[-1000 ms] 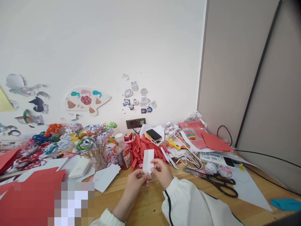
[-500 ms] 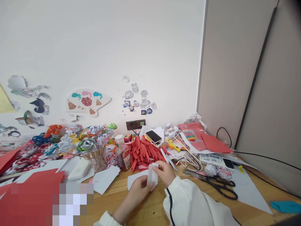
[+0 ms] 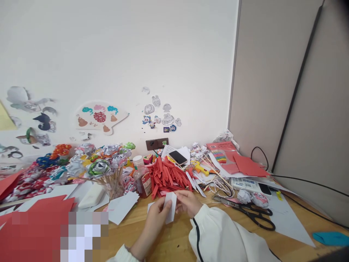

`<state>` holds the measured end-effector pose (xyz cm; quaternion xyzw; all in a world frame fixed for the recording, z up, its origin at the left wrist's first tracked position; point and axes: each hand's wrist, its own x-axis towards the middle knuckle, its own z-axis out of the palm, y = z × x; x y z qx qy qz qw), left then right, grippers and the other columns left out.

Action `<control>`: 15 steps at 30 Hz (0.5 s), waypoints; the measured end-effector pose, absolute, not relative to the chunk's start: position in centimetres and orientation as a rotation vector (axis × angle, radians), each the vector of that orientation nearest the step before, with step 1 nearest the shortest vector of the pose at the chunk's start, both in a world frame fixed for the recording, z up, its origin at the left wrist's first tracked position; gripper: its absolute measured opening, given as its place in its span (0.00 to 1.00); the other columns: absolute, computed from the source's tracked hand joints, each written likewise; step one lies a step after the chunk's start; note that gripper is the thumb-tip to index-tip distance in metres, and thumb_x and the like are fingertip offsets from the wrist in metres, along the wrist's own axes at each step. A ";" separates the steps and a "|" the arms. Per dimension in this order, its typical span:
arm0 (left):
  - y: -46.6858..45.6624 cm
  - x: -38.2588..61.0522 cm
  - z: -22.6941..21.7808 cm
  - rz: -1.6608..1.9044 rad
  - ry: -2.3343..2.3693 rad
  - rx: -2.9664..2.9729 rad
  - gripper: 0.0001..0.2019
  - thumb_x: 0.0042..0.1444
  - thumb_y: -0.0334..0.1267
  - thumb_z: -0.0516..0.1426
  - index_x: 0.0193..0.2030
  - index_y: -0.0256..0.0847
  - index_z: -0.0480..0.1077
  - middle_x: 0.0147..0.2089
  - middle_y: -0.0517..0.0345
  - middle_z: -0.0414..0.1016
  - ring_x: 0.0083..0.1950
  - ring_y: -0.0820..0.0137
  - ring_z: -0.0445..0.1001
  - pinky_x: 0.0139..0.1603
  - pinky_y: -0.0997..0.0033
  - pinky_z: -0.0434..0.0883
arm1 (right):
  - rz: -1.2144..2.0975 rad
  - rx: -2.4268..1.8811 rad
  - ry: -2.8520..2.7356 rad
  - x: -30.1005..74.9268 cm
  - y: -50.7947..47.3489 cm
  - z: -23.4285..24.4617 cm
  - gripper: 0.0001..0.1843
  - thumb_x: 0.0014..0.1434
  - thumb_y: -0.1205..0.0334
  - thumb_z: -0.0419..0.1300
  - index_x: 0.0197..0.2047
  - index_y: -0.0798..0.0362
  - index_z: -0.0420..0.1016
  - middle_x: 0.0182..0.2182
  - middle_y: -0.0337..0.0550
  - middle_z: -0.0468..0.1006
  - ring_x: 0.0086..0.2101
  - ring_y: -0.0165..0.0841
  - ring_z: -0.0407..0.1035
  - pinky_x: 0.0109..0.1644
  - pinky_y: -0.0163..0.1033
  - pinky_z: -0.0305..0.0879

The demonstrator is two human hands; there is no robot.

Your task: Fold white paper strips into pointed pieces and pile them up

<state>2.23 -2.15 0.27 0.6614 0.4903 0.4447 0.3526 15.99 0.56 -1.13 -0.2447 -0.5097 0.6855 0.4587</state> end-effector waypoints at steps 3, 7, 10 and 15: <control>-2.2 2.2 0.4 1.142 1.307 1.759 0.15 0.46 0.45 0.49 0.27 0.33 0.68 0.23 0.56 0.69 0.26 0.70 0.64 0.25 0.75 0.61 | 1.688 -0.615 -1.269 15.9 0.6 -1.4 0.20 0.44 0.49 0.56 0.34 0.57 0.70 0.19 0.38 0.66 0.21 0.25 0.62 0.23 0.31 0.60; -2.4 2.3 0.6 1.129 1.380 1.821 0.15 0.47 0.45 0.48 0.25 0.34 0.67 0.22 0.57 0.68 0.25 0.70 0.63 0.24 0.76 0.59 | 1.626 -0.671 -1.322 16.0 0.8 -1.4 0.20 0.42 0.50 0.58 0.33 0.58 0.70 0.18 0.36 0.66 0.20 0.24 0.61 0.23 0.31 0.59; -2.5 2.3 0.9 1.130 1.418 1.854 0.15 0.47 0.45 0.48 0.25 0.35 0.66 0.22 0.57 0.67 0.26 0.70 0.63 0.25 0.75 0.59 | 1.562 -0.707 -1.357 16.2 1.0 -1.3 0.20 0.40 0.50 0.59 0.30 0.59 0.70 0.19 0.37 0.67 0.21 0.24 0.61 0.26 0.32 0.59; -2.8 2.2 1.1 1.121 1.508 1.921 0.14 0.47 0.44 0.48 0.24 0.37 0.66 0.23 0.58 0.69 0.27 0.68 0.65 0.27 0.75 0.59 | 1.553 -0.730 -1.361 16.3 1.2 -1.5 0.19 0.40 0.49 0.58 0.28 0.58 0.70 0.19 0.37 0.67 0.22 0.24 0.61 0.28 0.32 0.59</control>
